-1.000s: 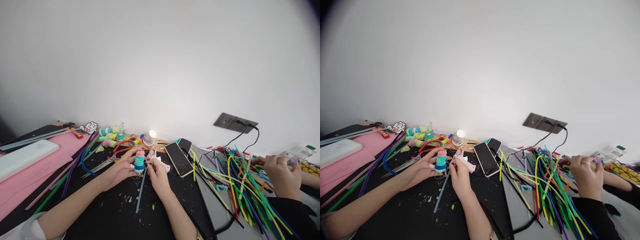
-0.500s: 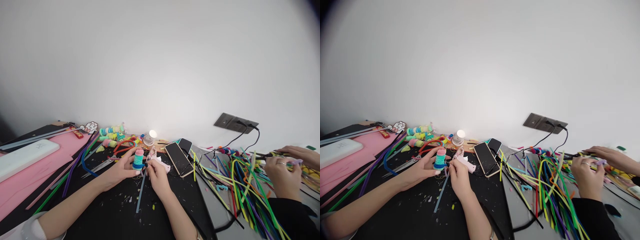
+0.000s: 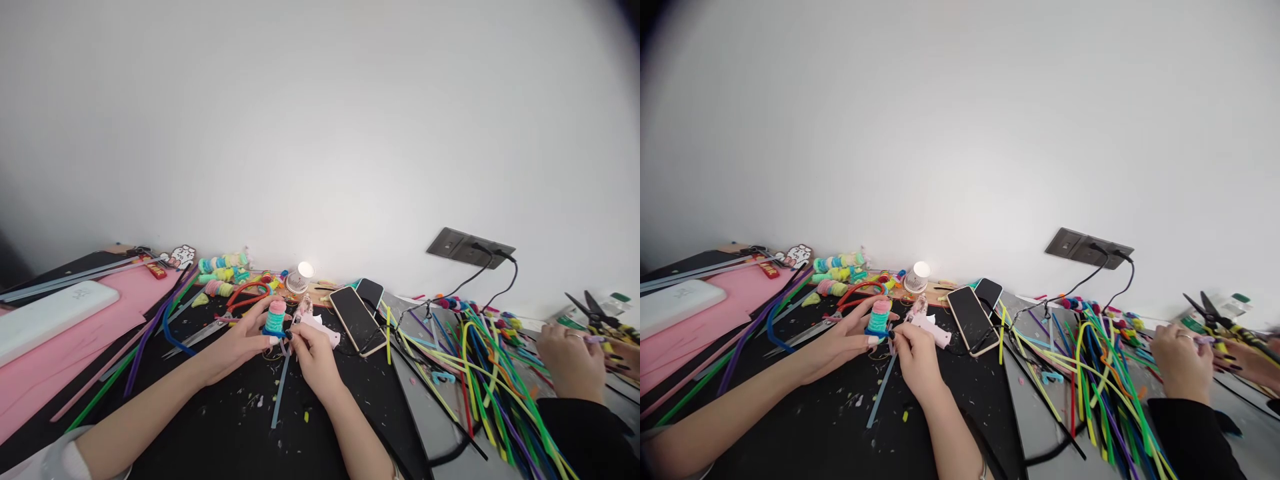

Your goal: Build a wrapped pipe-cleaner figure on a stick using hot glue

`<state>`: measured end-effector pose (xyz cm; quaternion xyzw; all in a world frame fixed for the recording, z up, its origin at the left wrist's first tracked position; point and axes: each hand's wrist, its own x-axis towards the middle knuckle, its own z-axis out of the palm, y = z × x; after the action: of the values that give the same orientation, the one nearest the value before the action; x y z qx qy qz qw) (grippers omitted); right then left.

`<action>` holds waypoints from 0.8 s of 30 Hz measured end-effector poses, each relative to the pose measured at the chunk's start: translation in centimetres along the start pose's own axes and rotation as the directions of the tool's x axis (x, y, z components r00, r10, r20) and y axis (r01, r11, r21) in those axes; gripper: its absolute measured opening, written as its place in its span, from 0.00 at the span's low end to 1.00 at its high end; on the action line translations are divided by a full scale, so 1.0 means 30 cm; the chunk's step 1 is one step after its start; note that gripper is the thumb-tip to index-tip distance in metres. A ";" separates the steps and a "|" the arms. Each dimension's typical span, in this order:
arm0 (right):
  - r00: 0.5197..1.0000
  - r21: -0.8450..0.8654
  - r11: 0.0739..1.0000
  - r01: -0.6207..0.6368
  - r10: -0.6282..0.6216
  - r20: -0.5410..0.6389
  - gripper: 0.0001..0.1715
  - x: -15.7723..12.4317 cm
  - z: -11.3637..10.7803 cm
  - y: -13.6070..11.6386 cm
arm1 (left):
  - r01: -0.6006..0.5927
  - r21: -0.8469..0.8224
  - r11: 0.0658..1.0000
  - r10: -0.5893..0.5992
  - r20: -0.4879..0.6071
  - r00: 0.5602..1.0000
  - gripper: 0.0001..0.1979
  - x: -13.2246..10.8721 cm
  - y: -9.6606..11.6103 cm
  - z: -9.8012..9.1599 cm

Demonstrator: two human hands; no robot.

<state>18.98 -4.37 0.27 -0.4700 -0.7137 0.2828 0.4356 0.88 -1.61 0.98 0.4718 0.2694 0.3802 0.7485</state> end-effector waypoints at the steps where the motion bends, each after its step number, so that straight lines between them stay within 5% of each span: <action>1: 1.000 0.000 1.000 0.000 0.000 0.005 0.13 0.000 0.000 -0.001 | -0.006 -0.005 1.000 0.006 -0.001 1.000 0.40 0.002 -0.002 -0.002; 14: 1.000 -0.009 1.000 0.010 -0.009 0.021 0.14 -0.001 0.002 0.002 | -0.042 0.003 0.999 0.042 0.006 0.999 0.36 0.013 -0.013 -0.007; 24: 0.986 -0.162 0.981 0.107 -0.126 -0.111 0.13 -0.017 0.016 -0.008 | -0.195 0.329 0.924 0.209 -0.006 0.978 0.30 0.033 -0.035 -0.042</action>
<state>18.55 -4.93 0.07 -0.4760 -0.7323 0.1711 0.4559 0.80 -0.45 -0.54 0.6068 0.2939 0.4148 0.6110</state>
